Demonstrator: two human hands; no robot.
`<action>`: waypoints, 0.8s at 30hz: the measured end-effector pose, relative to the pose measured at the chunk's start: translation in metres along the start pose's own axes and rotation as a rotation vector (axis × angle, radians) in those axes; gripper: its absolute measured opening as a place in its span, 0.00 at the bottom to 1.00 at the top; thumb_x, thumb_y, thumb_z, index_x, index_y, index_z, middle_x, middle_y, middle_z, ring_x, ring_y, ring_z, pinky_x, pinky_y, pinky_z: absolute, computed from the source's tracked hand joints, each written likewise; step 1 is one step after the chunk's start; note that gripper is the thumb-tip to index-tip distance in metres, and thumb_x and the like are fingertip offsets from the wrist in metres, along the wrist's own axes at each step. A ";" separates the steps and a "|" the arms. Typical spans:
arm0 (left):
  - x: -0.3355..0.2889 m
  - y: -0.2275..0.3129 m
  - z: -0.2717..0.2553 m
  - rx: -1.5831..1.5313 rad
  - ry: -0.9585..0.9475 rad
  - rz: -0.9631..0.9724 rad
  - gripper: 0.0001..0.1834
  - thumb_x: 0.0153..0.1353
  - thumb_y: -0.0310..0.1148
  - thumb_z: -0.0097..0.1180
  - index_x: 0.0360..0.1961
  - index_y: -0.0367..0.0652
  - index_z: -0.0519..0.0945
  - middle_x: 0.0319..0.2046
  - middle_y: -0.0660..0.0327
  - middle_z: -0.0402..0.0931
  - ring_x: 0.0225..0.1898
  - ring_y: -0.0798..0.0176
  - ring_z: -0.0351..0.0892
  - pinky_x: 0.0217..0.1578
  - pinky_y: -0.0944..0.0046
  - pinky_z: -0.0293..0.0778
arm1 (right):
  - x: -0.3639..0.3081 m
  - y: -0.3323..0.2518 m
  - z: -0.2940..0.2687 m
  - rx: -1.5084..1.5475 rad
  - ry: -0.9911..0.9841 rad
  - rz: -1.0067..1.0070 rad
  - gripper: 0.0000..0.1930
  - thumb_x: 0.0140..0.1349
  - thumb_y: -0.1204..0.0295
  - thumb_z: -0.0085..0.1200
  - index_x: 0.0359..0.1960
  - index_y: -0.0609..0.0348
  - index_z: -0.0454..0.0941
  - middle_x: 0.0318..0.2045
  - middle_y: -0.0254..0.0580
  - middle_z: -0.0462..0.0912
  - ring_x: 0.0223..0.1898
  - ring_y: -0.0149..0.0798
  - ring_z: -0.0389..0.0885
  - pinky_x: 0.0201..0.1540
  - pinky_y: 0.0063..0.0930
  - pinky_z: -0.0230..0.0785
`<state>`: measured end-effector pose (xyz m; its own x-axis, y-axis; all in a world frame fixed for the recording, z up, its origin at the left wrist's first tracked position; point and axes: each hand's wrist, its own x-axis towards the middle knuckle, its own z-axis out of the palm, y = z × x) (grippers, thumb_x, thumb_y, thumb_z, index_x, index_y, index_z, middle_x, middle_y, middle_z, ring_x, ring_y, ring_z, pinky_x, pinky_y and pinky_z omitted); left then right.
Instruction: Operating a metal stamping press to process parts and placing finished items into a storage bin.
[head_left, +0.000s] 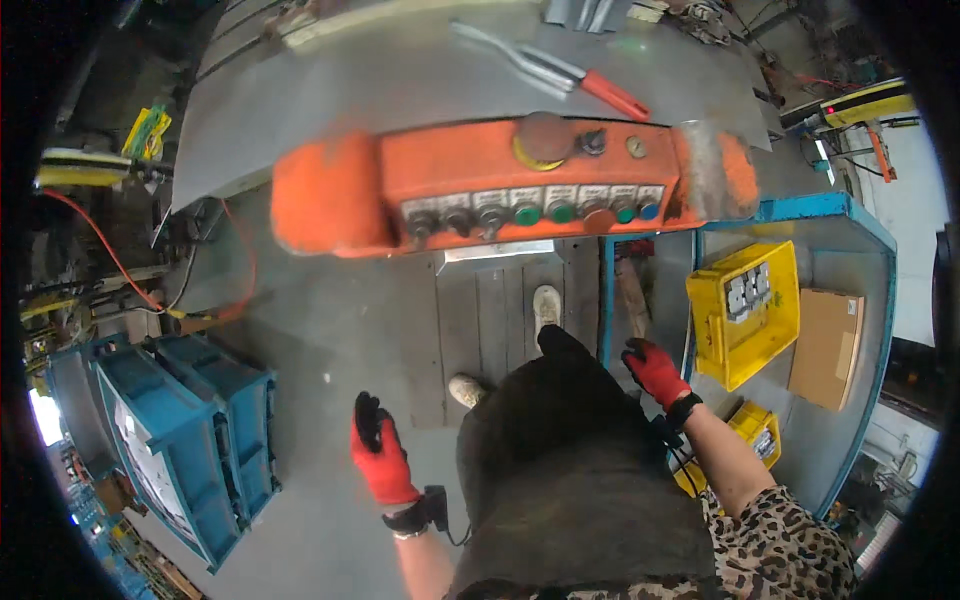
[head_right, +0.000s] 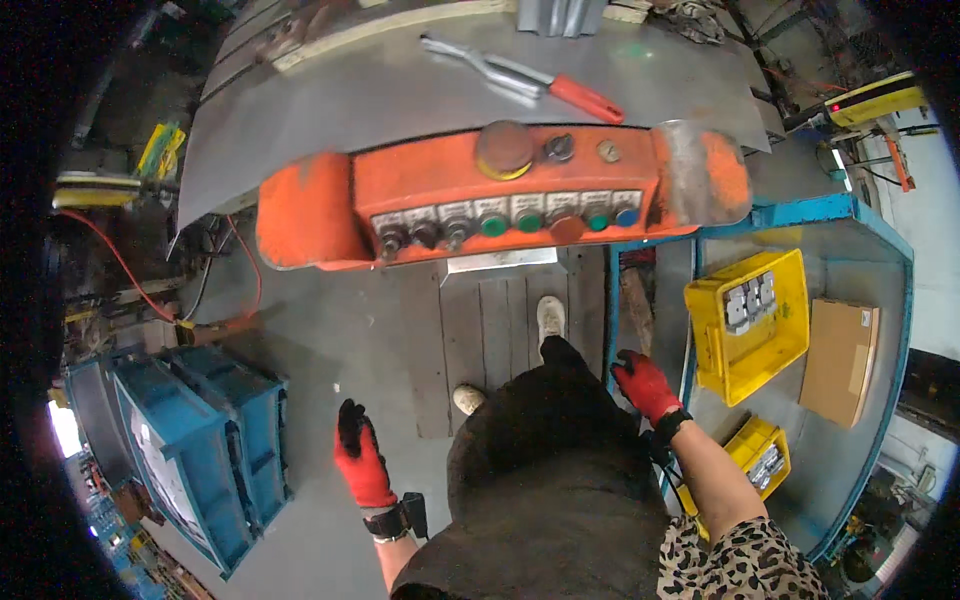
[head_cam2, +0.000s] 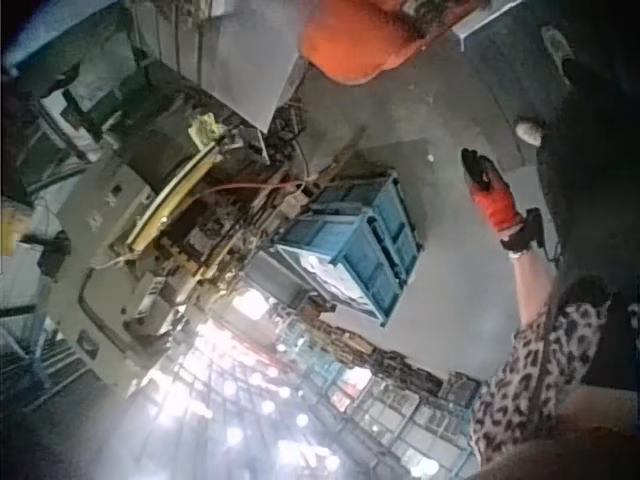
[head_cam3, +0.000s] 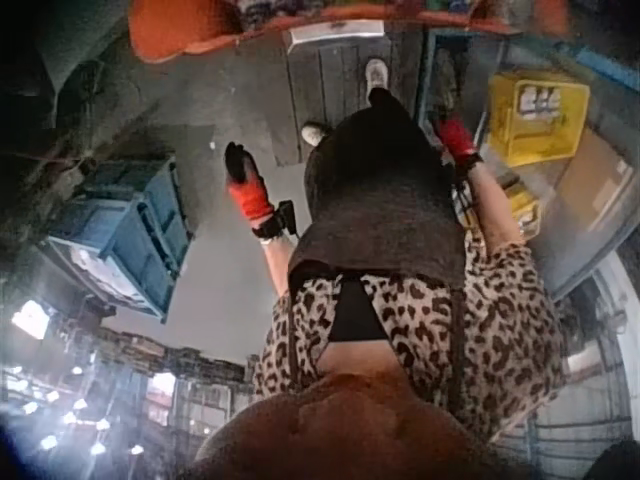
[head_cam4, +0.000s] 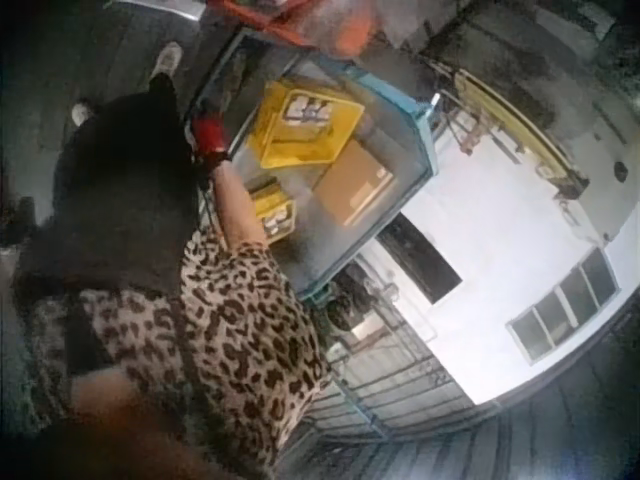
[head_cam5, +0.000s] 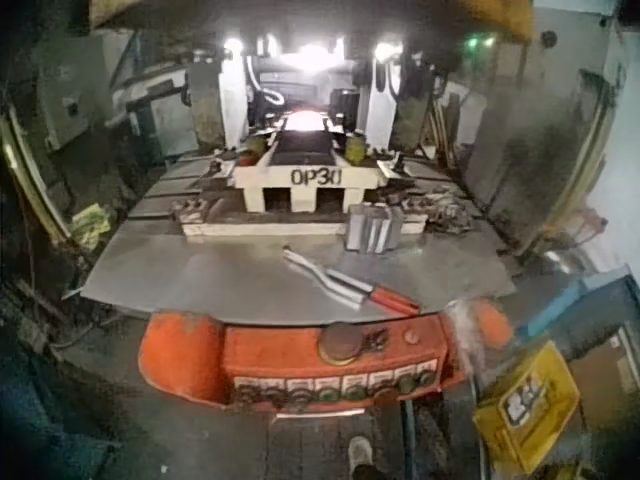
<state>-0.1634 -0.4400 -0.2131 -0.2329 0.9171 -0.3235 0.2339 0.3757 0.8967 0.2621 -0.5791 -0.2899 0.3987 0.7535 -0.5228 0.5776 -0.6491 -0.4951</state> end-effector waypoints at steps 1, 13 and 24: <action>-0.002 0.010 0.016 -0.029 -0.028 0.038 0.24 0.67 0.23 0.53 0.64 0.33 0.71 0.56 0.53 0.77 0.55 0.62 0.76 0.56 0.64 0.72 | 0.007 -0.002 -0.012 -0.032 -0.018 0.043 0.21 0.65 0.60 0.55 0.55 0.59 0.77 0.43 0.58 0.83 0.44 0.55 0.83 0.47 0.45 0.74; 0.088 0.063 0.068 -0.079 0.207 0.154 0.23 0.73 0.36 0.47 0.63 0.33 0.72 0.57 0.55 0.76 0.56 0.60 0.75 0.58 0.60 0.70 | 0.115 0.059 -0.044 0.796 0.207 0.092 0.17 0.73 0.66 0.46 0.58 0.60 0.76 0.44 0.41 0.83 0.43 0.34 0.83 0.47 0.31 0.77; 0.189 0.039 0.032 -0.112 0.037 0.111 0.20 0.71 0.34 0.52 0.60 0.35 0.74 0.52 0.58 0.78 0.52 0.64 0.76 0.53 0.64 0.72 | 0.083 -0.022 -0.040 1.175 0.272 0.223 0.21 0.73 0.59 0.47 0.61 0.56 0.74 0.41 0.40 0.83 0.37 0.37 0.84 0.37 0.33 0.78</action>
<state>-0.1682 -0.2477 -0.2492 -0.2462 0.9459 -0.2114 0.1542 0.2535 0.9550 0.3107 -0.4981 -0.2946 0.6235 0.5198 -0.5840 -0.4595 -0.3606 -0.8116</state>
